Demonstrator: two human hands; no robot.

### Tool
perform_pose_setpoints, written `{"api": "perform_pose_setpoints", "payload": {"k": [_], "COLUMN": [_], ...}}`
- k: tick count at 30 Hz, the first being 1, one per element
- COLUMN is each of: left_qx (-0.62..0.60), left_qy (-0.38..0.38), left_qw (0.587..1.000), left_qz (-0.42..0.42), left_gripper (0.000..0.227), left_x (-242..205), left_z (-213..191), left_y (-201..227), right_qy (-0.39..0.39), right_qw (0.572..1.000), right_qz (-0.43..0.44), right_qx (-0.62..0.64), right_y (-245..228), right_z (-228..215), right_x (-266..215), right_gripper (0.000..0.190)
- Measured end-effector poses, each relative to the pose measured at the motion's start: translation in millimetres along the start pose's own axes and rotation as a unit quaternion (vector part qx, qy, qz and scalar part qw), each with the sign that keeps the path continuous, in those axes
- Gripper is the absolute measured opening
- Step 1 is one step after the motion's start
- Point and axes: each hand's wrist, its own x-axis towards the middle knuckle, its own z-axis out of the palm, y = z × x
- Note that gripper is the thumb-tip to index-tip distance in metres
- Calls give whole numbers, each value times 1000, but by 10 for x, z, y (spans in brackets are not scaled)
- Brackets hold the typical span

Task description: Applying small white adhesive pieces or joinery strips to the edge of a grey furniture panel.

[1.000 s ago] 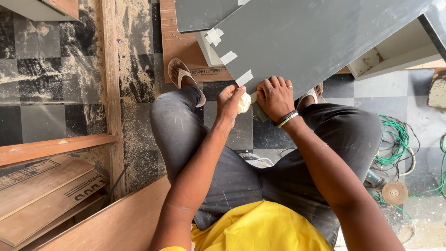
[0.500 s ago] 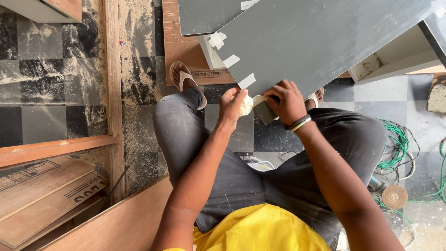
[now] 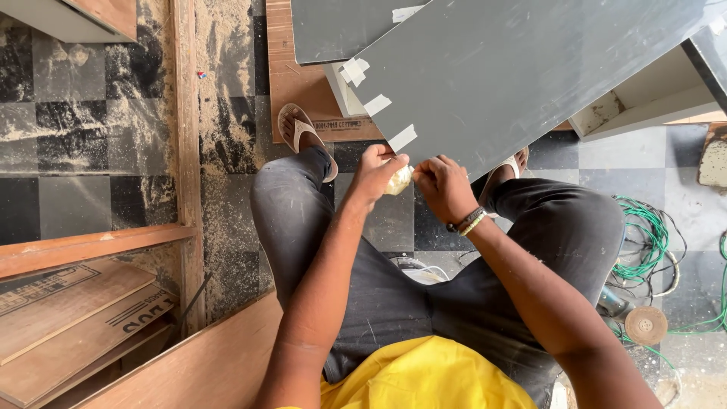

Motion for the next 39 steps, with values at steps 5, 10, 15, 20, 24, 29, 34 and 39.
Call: {"api": "perform_pose_setpoints", "payload": {"k": [5,10,15,20,24,29,34,39], "left_qx": [171,404,473,479,487,486,537,566], "left_qy": [-34,-42,-108,-149,-139,-146,-117,22], "left_qw": [983,914,874,865,862,861,834,823], "left_qz": [49,11,-7,28,-11,-12,46,-27], "left_gripper": [48,43,42,35,30,30,30,24], "left_x": [81,-115,-59,-18,-103,-101,5,263], "left_z": [-273,-116,-92,-173,-80,-274,-342,-69], "left_y": [-11,540,521,445,623,448,17,-280], "right_qy": [-84,-236,-316,-308,-266,-319,-319,-177], "right_qw": [986,923,921,922,948,942,937,971], "right_qz": [21,76,51,34,-73,-60,-77,77], "right_qx": [145,294,221,232,159,84,116,143], "right_y": [-5,-372,-255,-296,-333,-201,-70,59], "right_z": [196,325,410,297,54,-384,-911,-996], "right_x": [-274,-547,-540,-544,-519,-356,-209,-129], "right_gripper": [26,86,119,108,62,31,31,33]}}
